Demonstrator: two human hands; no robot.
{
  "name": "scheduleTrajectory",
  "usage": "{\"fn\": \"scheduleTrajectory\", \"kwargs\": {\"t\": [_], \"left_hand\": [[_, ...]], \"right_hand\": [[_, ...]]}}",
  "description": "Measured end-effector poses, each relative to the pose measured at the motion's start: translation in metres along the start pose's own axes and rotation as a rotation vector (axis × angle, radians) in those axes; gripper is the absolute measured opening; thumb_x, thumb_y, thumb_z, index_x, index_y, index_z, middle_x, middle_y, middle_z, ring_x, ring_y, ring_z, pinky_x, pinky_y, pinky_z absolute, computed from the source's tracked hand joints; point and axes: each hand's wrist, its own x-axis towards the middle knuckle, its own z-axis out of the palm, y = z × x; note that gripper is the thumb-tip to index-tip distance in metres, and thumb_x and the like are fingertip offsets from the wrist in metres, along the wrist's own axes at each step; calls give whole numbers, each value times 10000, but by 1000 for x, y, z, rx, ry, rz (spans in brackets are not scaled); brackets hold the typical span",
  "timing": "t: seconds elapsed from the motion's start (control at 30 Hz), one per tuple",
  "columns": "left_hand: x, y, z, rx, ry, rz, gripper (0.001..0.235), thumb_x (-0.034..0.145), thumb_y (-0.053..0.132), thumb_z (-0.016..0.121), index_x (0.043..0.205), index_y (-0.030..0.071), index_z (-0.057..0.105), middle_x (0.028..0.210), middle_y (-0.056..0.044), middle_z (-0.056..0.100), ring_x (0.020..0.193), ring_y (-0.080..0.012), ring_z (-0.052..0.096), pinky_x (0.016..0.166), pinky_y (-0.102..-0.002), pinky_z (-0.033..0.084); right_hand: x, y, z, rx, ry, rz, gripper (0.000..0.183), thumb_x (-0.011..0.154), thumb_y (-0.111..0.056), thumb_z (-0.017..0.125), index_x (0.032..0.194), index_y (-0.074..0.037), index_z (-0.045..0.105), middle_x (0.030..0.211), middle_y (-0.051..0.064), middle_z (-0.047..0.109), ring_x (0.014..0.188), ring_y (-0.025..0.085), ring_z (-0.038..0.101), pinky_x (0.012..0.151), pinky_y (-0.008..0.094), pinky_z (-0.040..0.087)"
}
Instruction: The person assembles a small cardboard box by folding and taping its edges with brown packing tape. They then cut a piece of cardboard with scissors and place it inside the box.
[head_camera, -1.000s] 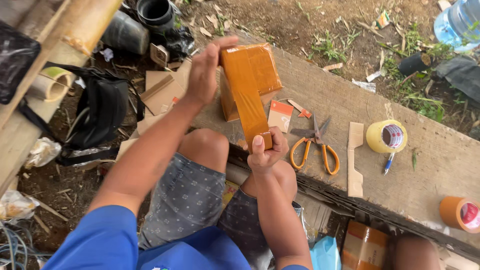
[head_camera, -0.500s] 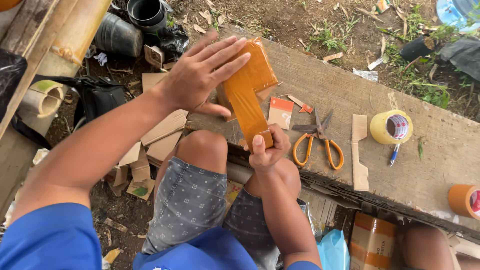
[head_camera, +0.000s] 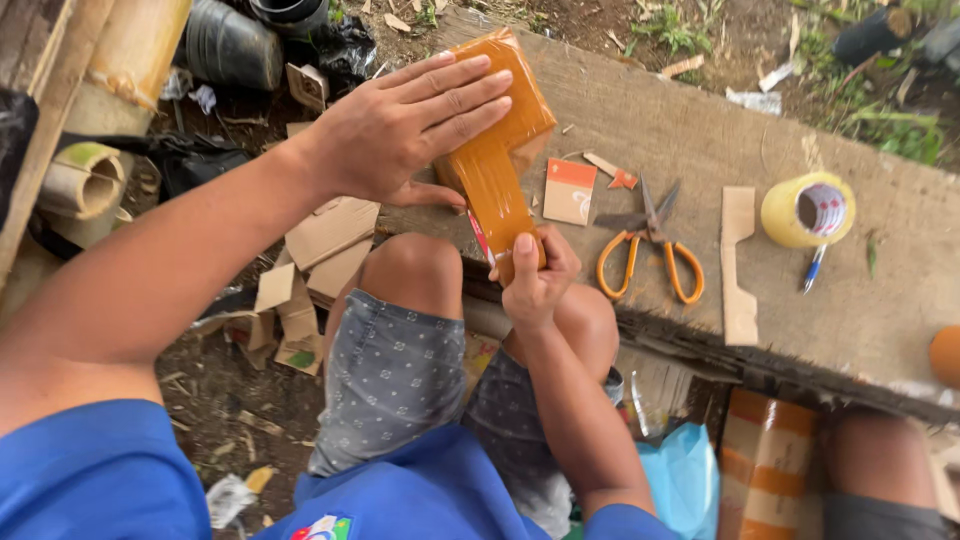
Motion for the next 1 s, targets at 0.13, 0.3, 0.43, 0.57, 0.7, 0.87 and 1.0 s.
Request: {"fn": "scheduleTrajectory", "kwargs": {"t": [0.13, 0.3, 0.43, 0.57, 0.7, 0.87, 1.0], "left_hand": [[5, 13, -3, 125, -27, -36, 871, 994, 532, 712, 1607, -24, 440, 1671, -174, 408, 1567, -312, 361, 1307, -450, 298], [7, 36, 2, 244, 10, -51, 575, 1053, 285, 643, 1539, 2, 527, 1646, -150, 411, 1534, -392, 358, 1276, -555, 281], [4, 53, 9, 413, -18, -15, 552, 1010, 199, 579, 1549, 80, 572, 1643, -103, 427, 1498, -413, 381, 1222, -619, 280], [5, 59, 10, 564, -111, -73, 565, 1055, 209, 540, 1594, 39, 540, 1680, -139, 393, 1517, -400, 385, 1244, -537, 330], [-8, 68, 16, 763, -198, -29, 573, 1106, 208, 518, 1650, 27, 513, 1746, -149, 290, 1534, -434, 348, 1247, -476, 362], [-2, 69, 12, 879, -211, -8, 548, 1072, 227, 514, 1594, 62, 509, 1759, -89, 207, 1521, -474, 274, 1208, -489, 369], [2, 67, 9, 753, -277, -31, 535, 1014, 278, 535, 1503, 59, 522, 1746, -66, 212, 1506, -493, 272, 1205, -534, 316]], "right_hand": [[1, 10, -8, -31, -10, -20, 396, 1060, -335, 613, 842, -4, 593, 645, 38, 596, 501, 91, 544, 466, 249, 429], [10, 18, -2, 67, -11, -14, 371, 1052, -302, 632, 810, -31, 558, 646, 30, 595, 504, 73, 534, 463, 246, 431], [5, 11, -2, 62, -20, 23, 356, 1067, -283, 634, 827, -26, 580, 675, 25, 593, 528, 74, 555, 473, 245, 441], [18, 2, -2, 90, -95, 165, 317, 1069, -289, 588, 908, -19, 625, 708, 17, 622, 555, 70, 583, 501, 242, 475], [20, 9, -7, -39, -165, 370, 330, 1051, -302, 553, 891, -24, 634, 655, 13, 613, 507, 62, 554, 442, 236, 421], [35, 6, -19, -142, -236, 274, 487, 1179, -354, 547, 902, 42, 604, 759, -33, 539, 713, 45, 472, 630, 242, 410], [60, -22, -30, -478, -66, 113, 428, 1035, -434, 582, 1201, -50, 674, 903, 56, 688, 804, 152, 605, 720, 290, 500]]}}
